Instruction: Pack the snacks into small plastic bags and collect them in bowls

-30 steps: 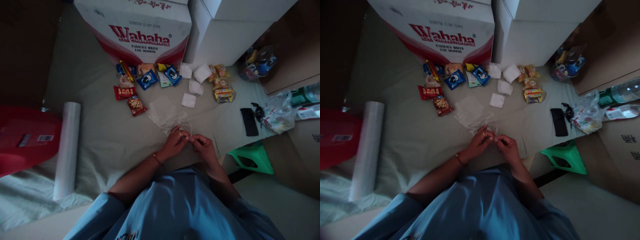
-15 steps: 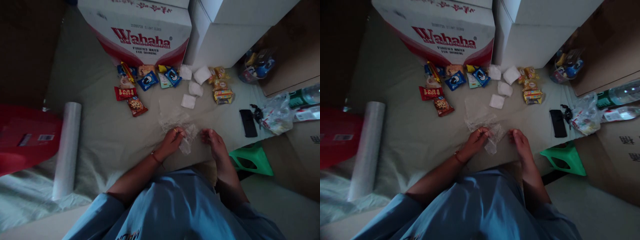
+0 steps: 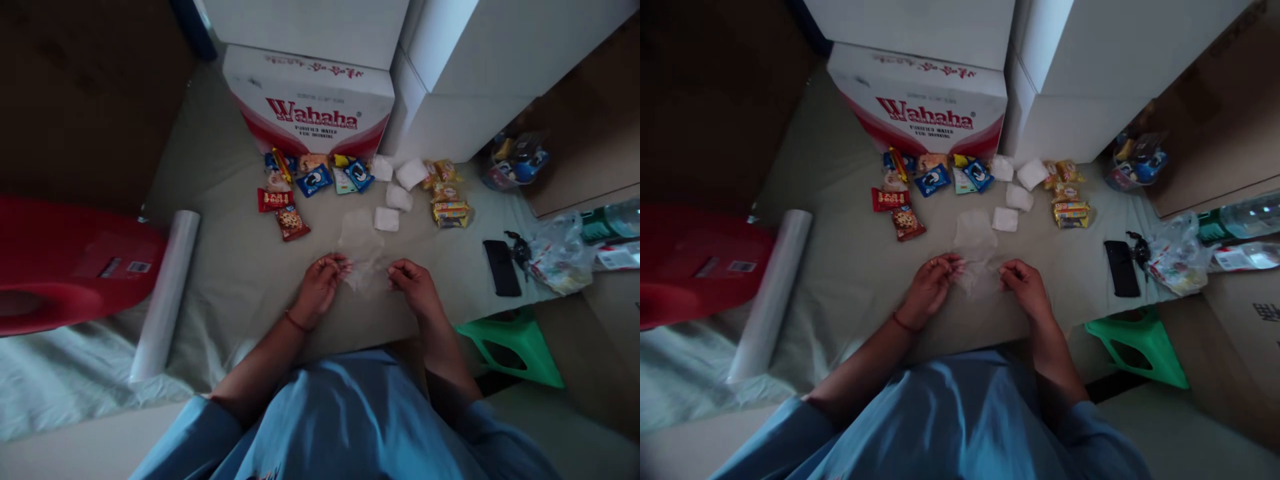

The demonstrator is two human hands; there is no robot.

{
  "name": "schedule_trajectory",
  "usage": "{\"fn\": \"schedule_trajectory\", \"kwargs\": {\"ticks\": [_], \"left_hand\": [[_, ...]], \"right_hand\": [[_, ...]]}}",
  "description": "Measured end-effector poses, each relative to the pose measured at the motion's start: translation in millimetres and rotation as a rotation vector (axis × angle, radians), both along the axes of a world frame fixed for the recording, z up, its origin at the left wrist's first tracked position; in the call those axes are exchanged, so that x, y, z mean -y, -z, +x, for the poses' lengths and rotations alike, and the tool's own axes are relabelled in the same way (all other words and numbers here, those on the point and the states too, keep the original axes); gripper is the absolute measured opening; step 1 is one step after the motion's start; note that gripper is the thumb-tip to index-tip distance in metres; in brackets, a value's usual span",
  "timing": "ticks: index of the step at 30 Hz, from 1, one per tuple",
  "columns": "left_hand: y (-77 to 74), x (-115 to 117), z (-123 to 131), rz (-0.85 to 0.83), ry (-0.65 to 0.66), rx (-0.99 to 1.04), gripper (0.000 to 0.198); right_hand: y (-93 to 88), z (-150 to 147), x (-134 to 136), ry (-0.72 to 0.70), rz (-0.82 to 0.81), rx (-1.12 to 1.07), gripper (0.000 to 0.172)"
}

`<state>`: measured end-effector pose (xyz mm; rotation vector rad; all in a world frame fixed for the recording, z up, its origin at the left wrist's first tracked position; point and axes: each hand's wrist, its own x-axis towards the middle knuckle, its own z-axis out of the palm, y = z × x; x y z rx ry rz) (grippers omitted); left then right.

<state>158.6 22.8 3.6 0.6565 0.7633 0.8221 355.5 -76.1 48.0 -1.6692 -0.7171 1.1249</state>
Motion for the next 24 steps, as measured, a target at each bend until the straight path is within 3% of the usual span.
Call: {"fn": "schedule_trajectory", "kwargs": {"ticks": [4,9,13,17,21,24], "left_hand": [[-6.6,-5,-13,0.006,0.034,-0.027,0.034],[-20.2,3,-6,0.050,0.177,-0.030,0.032],[-25.7,9,10,0.287,0.259,-0.312,0.028],[-20.8,6,20,0.536,0.266,-0.604,0.032],[-12.2,-5,9,0.483,0.145,-0.567,0.039],[-9.3,-9,-2,0.483,0.084,-0.619,0.039]], "right_hand": [[1.6,1,4,-0.012,0.018,-0.007,0.032],[3.9,-1,8,-0.042,0.022,0.043,0.033],[-0.8,0,10,-0.046,0.022,0.037,0.034],[-2.9,6,16,-0.058,0.040,0.056,0.033],[5.3,22,31,-0.041,0.023,0.146,0.032],[9.3,36,42,-0.109,-0.033,0.246,0.034]]}}
